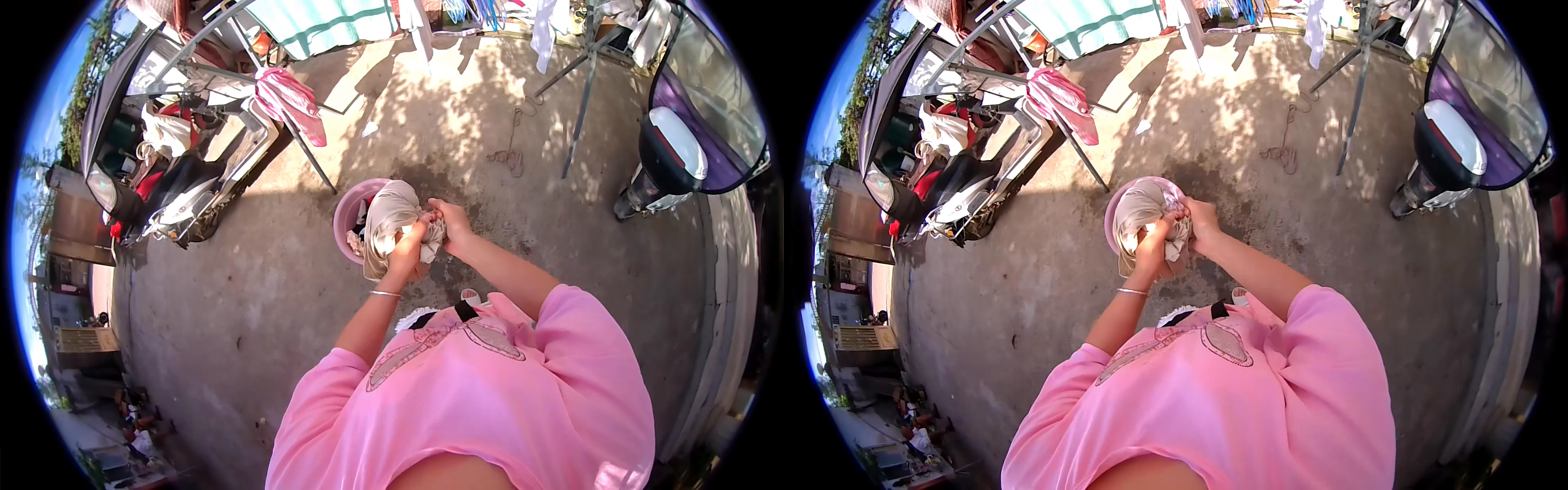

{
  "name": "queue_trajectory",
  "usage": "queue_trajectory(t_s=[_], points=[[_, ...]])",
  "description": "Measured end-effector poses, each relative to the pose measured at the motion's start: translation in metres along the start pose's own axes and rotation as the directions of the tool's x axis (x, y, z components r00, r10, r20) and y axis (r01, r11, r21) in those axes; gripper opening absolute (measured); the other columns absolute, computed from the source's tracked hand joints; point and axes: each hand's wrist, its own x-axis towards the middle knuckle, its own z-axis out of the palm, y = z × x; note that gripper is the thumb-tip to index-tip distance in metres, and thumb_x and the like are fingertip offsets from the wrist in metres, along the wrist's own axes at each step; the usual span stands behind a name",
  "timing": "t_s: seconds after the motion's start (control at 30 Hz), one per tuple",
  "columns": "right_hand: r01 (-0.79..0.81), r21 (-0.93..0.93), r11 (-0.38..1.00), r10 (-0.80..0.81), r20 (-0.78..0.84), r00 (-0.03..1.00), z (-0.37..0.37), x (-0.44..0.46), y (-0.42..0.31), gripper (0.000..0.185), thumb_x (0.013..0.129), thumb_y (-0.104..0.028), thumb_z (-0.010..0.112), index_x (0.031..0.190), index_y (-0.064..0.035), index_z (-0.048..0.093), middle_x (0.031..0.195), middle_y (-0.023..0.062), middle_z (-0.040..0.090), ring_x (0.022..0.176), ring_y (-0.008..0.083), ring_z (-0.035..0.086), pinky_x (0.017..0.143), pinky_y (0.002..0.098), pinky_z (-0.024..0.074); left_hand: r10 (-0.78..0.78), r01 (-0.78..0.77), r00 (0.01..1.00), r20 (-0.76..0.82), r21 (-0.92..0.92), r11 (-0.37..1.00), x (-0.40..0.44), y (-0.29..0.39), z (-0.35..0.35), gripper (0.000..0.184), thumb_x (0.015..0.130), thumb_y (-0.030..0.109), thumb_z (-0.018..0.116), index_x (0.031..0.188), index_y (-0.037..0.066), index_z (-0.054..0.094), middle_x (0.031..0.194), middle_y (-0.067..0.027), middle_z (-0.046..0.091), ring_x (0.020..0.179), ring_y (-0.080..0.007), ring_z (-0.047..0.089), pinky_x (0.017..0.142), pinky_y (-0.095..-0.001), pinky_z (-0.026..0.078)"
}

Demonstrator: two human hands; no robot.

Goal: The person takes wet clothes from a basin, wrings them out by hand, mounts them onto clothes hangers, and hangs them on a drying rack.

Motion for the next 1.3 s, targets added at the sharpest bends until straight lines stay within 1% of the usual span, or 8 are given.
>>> queue_trajectory(t_s=[0.1,0.23,0.37,0.43,0.8,1.07,1.23,1.3], points=[[0.226,-0.128,0.966,-0.219,0.071,0.973,0.007,-0.014,-0.004,0.021,0.086,-0.025,0.060,0.074,-0.0082,0.055,0.074,0.0038,0.058,0.069,0.0123,0.057,0.063,0.0290,0.0465,-0.207,0.134,0.978,-0.030,-0.670,0.730,0.013,0.000,-0.014,0.035,0.090,0.027,0.054,0.109,-0.002,0.056,0.109,-0.0129,0.061,0.096,-0.0225,0.061,0.086,-0.0364,0.049],[0.047,-0.051,0.998,-0.041,0.121,0.992,0.005,-0.040,-0.015,0.023,0.085,-0.028,0.063,0.092,-0.0071,0.057,0.087,0.0036,0.060,0.080,0.0122,0.059,0.067,0.0279,0.0477,-0.328,0.189,0.943,-0.049,-0.732,0.655,0.000,-0.019,-0.014,0.046,0.087,0.030,0.060,0.122,0.004,0.047,0.110,-0.0084,0.059,0.099,-0.0215,0.059,0.085,-0.0364,0.049],[0.120,-0.461,0.879,-0.001,0.249,0.968,-0.021,-0.026,-0.029,0.026,0.083,-0.022,0.066,0.101,-0.0058,0.054,0.092,0.0027,0.059,0.084,0.0105,0.058,0.065,0.0254,0.0470,-0.304,0.303,0.949,0.087,-0.527,0.794,-0.011,-0.030,-0.028,0.052,0.083,0.028,0.064,0.126,0.006,0.045,0.118,-0.0091,0.055,0.105,-0.0208,0.056,0.088,-0.0360,0.048],[0.551,-0.588,0.592,-0.314,0.461,0.830,-0.028,-0.016,-0.040,0.023,0.082,-0.015,0.066,0.098,-0.0042,0.053,0.086,0.0022,0.059,0.078,0.0076,0.054,0.063,0.0237,0.0442,-0.311,0.292,0.949,0.045,-0.497,0.817,-0.016,-0.011,-0.023,0.054,0.078,0.017,0.069,0.125,0.005,0.046,0.116,-0.0088,0.057,0.103,-0.0201,0.057,0.086,-0.0336,0.049],[0.622,-0.465,0.629,-0.693,0.026,0.720,-0.053,0.001,-0.117,0.013,0.086,-0.010,0.058,0.095,-0.0044,0.050,0.088,0.0007,0.053,0.077,0.0083,0.050,0.070,0.0252,0.0417,-0.419,0.385,0.883,-0.211,-0.184,0.904,-0.060,-0.044,-0.139,0.050,0.062,-0.008,0.052,0.110,0.001,0.056,0.096,-0.0099,0.061,0.085,-0.0194,0.060,0.074,-0.0275,0.050],[0.509,-0.151,0.847,-0.519,-0.034,0.854,-0.030,-0.058,-0.152,0.018,0.087,-0.013,0.055,0.102,-0.0035,0.058,0.096,0.0044,0.062,0.090,0.0131,0.060,0.079,0.0282,0.0493,-0.241,0.493,0.741,-0.626,0.264,0.829,-0.118,-0.078,-0.201,0.045,0.064,0.003,0.057,0.109,0.002,0.055,0.087,-0.0129,0.063,0.079,-0.0186,0.061,0.068,-0.0297,0.051],[0.374,-0.268,0.888,-0.307,0.261,0.915,-0.004,-0.054,-0.116,0.021,0.086,-0.012,0.056,0.104,-0.0020,0.058,0.094,0.0034,0.062,0.087,0.0119,0.059,0.076,0.0261,0.0476,-0.141,0.321,0.947,-0.289,0.815,0.482,-0.072,-0.042,-0.144,0.059,0.065,0.025,0.073,0.119,0.007,0.055,0.110,-0.0184,0.060,0.105,-0.0271,0.056,0.089,-0.0399,0.044],[0.336,-0.378,0.863,-0.208,0.340,0.917,0.018,-0.061,-0.106,0.022,0.086,-0.012,0.057,0.105,-0.0014,0.058,0.094,0.0034,0.062,0.086,0.0113,0.059,0.074,0.0252,0.0469,0.299,-0.011,0.949,-0.102,0.935,0.354,-0.050,-0.017,-0.109,0.066,0.067,0.039,0.075,0.122,0.008,0.053,0.121,-0.0189,0.054,0.115,-0.0311,0.049,0.096,-0.0419,0.038]])
